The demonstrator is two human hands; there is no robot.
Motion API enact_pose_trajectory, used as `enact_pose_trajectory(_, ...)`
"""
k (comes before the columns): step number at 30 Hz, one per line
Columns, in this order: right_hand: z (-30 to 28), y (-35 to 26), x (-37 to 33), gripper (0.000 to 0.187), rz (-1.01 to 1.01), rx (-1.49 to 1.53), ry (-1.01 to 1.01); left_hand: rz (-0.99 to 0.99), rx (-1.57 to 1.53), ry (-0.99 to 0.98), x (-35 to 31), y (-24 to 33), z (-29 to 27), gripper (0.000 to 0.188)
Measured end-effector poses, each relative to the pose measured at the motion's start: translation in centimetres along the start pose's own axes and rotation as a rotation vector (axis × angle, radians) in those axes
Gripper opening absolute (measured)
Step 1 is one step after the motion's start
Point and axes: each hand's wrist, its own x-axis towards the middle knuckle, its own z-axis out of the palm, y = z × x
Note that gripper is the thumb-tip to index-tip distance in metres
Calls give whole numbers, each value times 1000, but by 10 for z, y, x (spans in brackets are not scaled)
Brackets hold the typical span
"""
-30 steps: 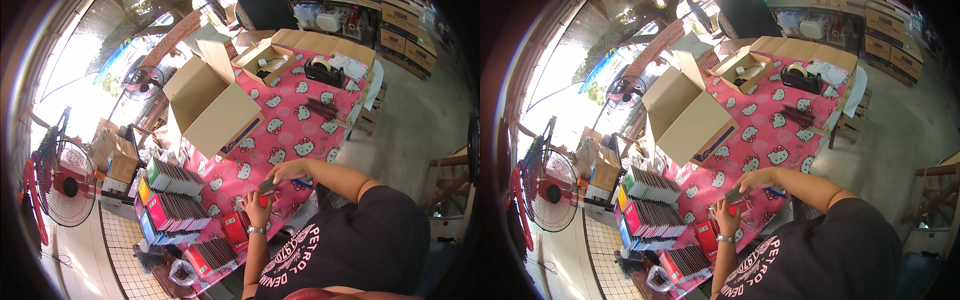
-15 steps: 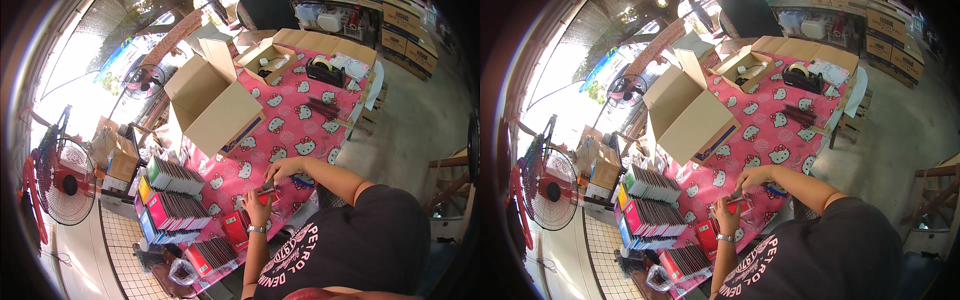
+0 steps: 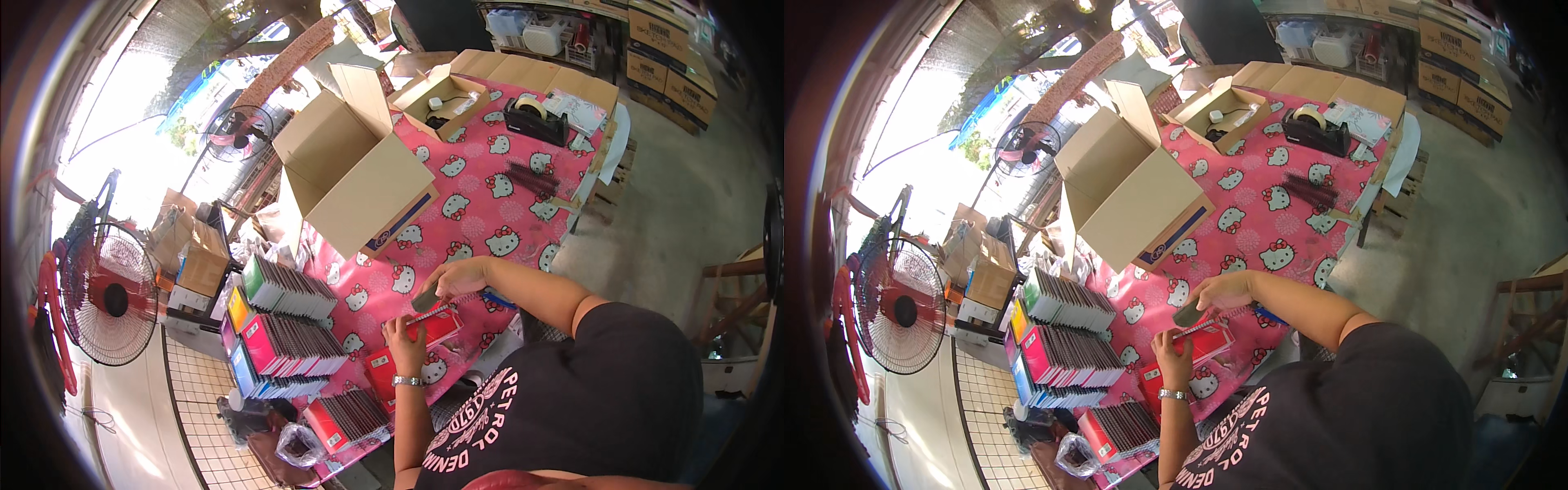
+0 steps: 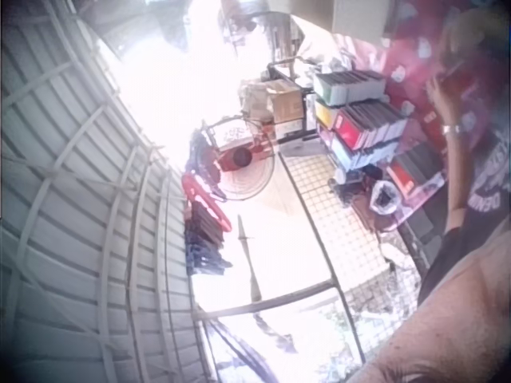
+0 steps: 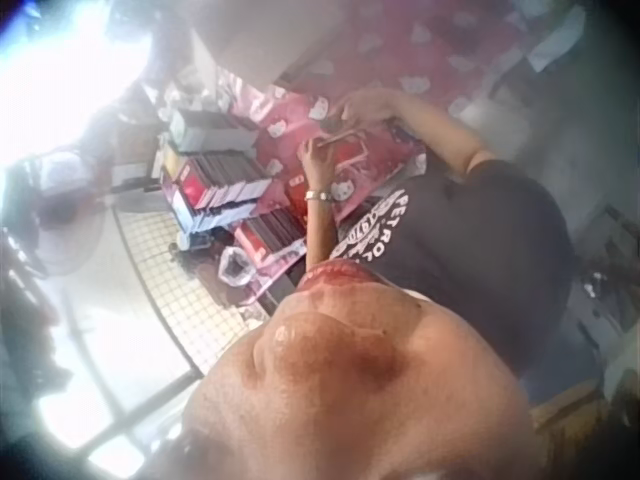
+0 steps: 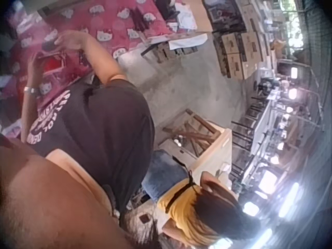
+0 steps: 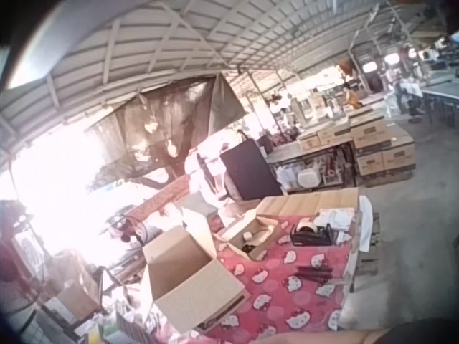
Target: The person uses small blue pliers to adjust the spiral binding of red notebooks and places them into stacks on a table.
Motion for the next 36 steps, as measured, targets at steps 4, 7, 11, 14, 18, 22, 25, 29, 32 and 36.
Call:
enact_pose_trajectory(4,6,-5,11,44,91,-145,87,-57,31,-6,-4,-7,-3,33)
enact_pose_trajectory(7,4,3,12,44,51,140,-27,-62,-37,-46,-5,-15,-1,32)
enact_pose_trajectory(11,1,5,26,41,10,-110,7,-23,-136,-44,-1,-23,2,30)
enact_pose_trajectory(14,4,11,25,39,-16,-18,-19,-74,-208,-68,-5,-24,3,28)
enact_pose_trajectory(18,8,9,26,34,-28,-55,-27,-184,-294,-106,-1,-17,0,28)
enact_pose_trajectory(22,4,6,22,28,-7,-597,284,-141,-282,-80,-4,-23,2,25)
enact_pose_trajectory(25,-38,35,6,39,-55,-1179,882,-288,-444,-65,-8,-34,19,19)
enact_pose_trajectory(29,-58,82,-60,64,-335,-1157,946,-369,-769,112,-9,-8,19,14)
enact_pose_trajectory(32,9,89,-83,68,-217,-1405,1084,-392,-726,258,-21,-9,16,15)
enact_pose_trajectory(36,54,124,-118,59,2,-1699,867,-414,-683,294,-20,-13,32,19)
